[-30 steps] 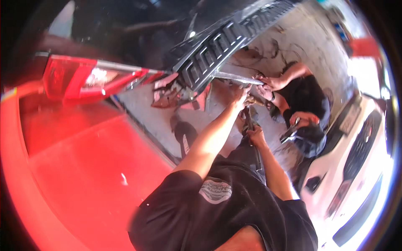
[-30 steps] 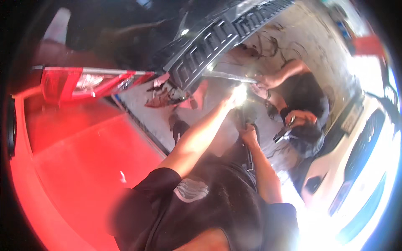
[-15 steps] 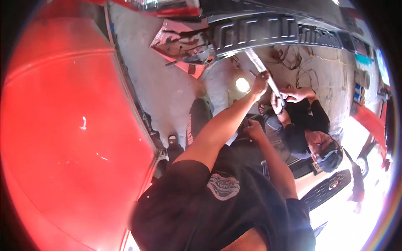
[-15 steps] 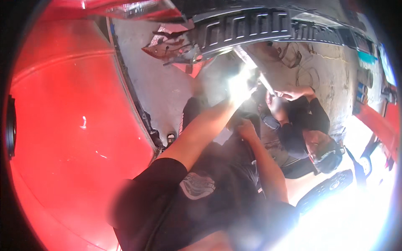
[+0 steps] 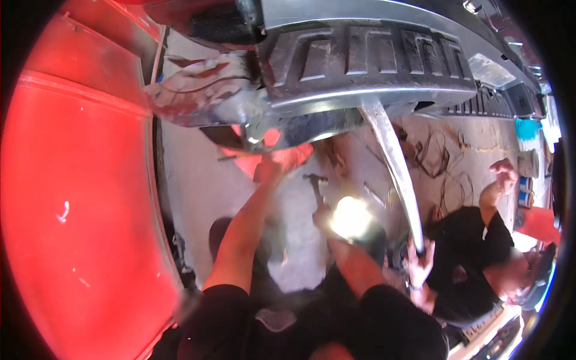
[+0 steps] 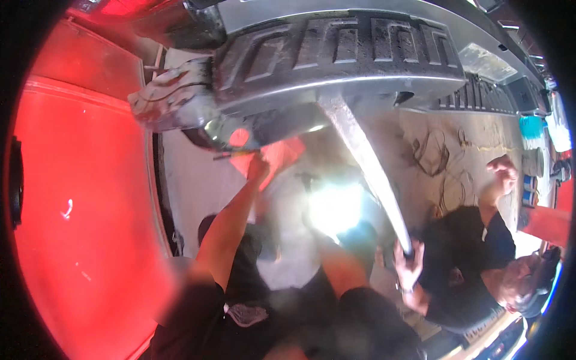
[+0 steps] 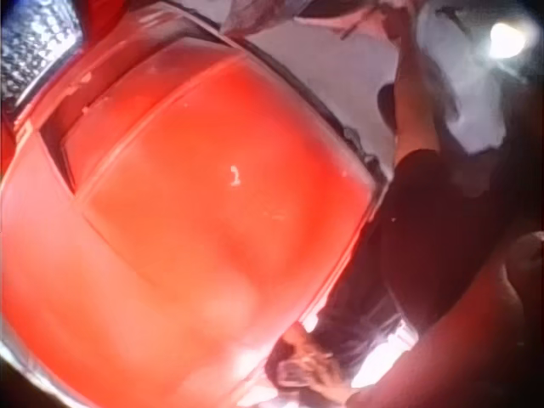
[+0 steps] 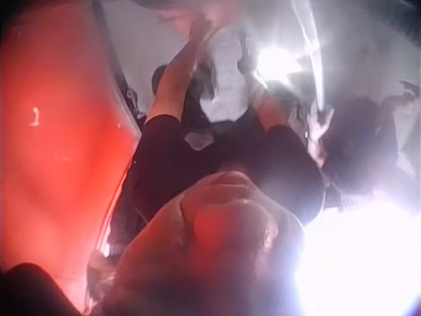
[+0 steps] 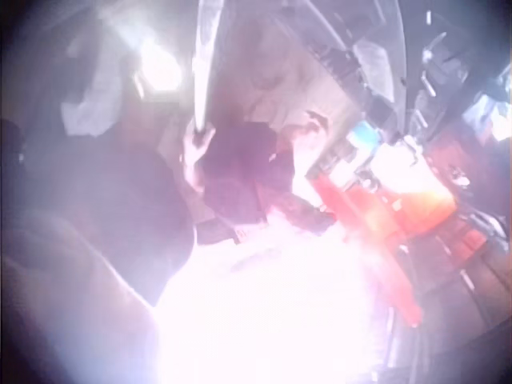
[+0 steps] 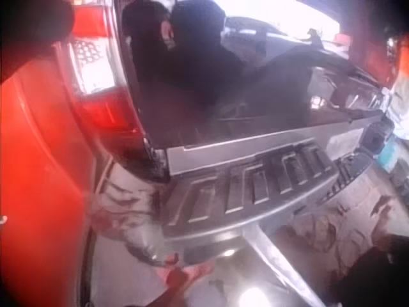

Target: The person uses a hammer and a metal bar to pry and shape the rear bumper of a red car. They repeatedly strike the bumper and use the bar to lever sections into place while kneeling on the floor.

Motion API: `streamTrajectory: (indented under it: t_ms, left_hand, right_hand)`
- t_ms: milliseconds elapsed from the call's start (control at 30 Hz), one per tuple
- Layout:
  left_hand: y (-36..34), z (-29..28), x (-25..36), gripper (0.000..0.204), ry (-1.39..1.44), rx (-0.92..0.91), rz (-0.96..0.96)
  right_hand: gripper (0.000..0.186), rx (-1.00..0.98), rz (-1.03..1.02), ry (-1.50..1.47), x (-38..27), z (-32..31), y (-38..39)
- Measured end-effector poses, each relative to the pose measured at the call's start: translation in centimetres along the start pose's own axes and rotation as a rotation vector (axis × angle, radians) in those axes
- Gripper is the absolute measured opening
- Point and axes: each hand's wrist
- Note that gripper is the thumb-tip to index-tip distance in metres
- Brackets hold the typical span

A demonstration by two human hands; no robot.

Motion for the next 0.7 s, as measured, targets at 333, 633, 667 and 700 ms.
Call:
streamTrajectory:
  t_ms: [333,633,667,700]
  left_hand:
    - [1.4,-2.2,-7.7,0.05,-0.663,-0.343,-0.323]
    - [0.7,-1.2,-7.6,0.04,-0.854,0.175,-0.076]
    - [0.2,-2.2,-8.3,0.038,-0.86,0.104,-0.091]
    - [-0.3,-2.5,-8.4,0.036,-0.864,0.034,-0.104]
  right_hand:
    - [0.079,-0.342,0.202,-0.054,1.9,5.5,-0.1]
    - [0.077,-0.225,0.11,-0.051,4.3,4.0,2.3]
    - [0.077,-0.214,0.073,-0.06,3.9,3.4,2.1]
    - [0.077,-0.2,0.036,-0.057,3.6,2.6,1.5]
Point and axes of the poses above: each hand's wrist, its own y-axis away from the middle knuckle, its own z-axis out of the palm, x = y × z, and after that the axes turned 15 degrees about -x, right-handed
